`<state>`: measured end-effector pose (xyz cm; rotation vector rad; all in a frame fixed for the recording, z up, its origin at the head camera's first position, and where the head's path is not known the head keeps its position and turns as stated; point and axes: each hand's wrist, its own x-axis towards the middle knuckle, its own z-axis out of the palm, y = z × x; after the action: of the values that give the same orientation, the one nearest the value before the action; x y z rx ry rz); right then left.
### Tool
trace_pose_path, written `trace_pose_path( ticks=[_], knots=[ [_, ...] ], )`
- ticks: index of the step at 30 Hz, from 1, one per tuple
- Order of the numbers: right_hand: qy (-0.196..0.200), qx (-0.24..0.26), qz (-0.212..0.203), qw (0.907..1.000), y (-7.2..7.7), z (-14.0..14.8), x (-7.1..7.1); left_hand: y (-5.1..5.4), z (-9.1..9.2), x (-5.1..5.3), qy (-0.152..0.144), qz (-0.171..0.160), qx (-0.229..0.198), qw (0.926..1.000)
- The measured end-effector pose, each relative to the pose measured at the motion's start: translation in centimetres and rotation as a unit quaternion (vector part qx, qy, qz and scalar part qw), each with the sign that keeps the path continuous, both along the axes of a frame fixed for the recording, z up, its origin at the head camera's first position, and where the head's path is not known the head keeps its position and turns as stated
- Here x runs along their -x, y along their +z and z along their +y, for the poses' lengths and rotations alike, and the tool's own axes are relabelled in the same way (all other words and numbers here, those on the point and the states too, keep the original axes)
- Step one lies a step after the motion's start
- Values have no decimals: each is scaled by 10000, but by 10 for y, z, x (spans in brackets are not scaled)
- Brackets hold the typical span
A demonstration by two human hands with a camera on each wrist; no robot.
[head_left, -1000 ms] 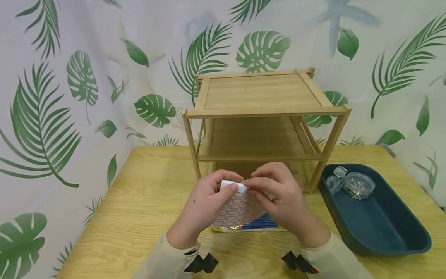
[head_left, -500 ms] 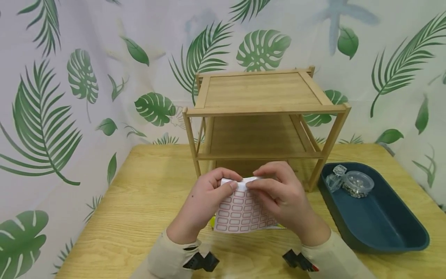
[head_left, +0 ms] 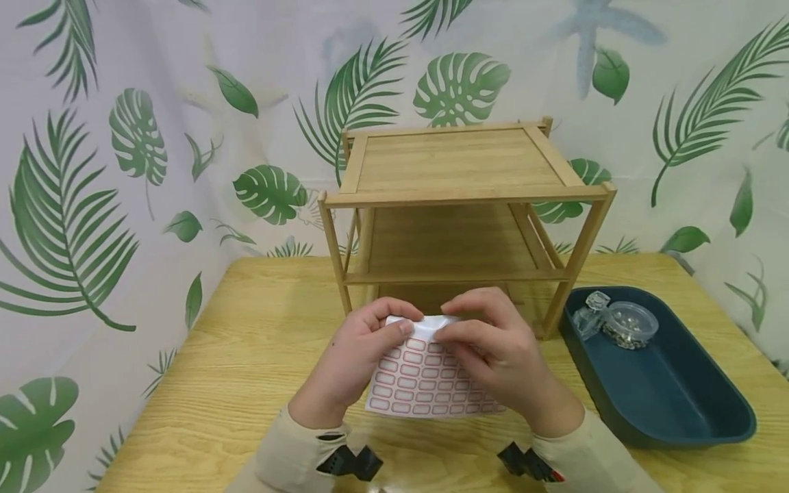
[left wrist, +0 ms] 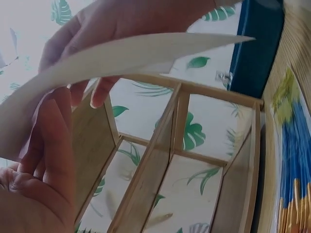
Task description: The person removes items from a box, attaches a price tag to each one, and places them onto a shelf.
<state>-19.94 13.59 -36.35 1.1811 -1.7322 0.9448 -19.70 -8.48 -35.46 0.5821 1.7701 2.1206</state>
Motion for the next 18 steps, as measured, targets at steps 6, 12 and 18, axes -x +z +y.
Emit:
trace_pose_path(
  ticks=[6,12,18],
  knots=[
    [101,70,43,9999,1,-3,0,2,-2,0,119,132,123,9998],
    [138,136,-83,9998,0,-4,-2,2,-4,0,154,88,158,9997],
    [159,235,-338,9990,-1,-4,-3,2,-5,1,282,-21,204,9994]
  ],
)
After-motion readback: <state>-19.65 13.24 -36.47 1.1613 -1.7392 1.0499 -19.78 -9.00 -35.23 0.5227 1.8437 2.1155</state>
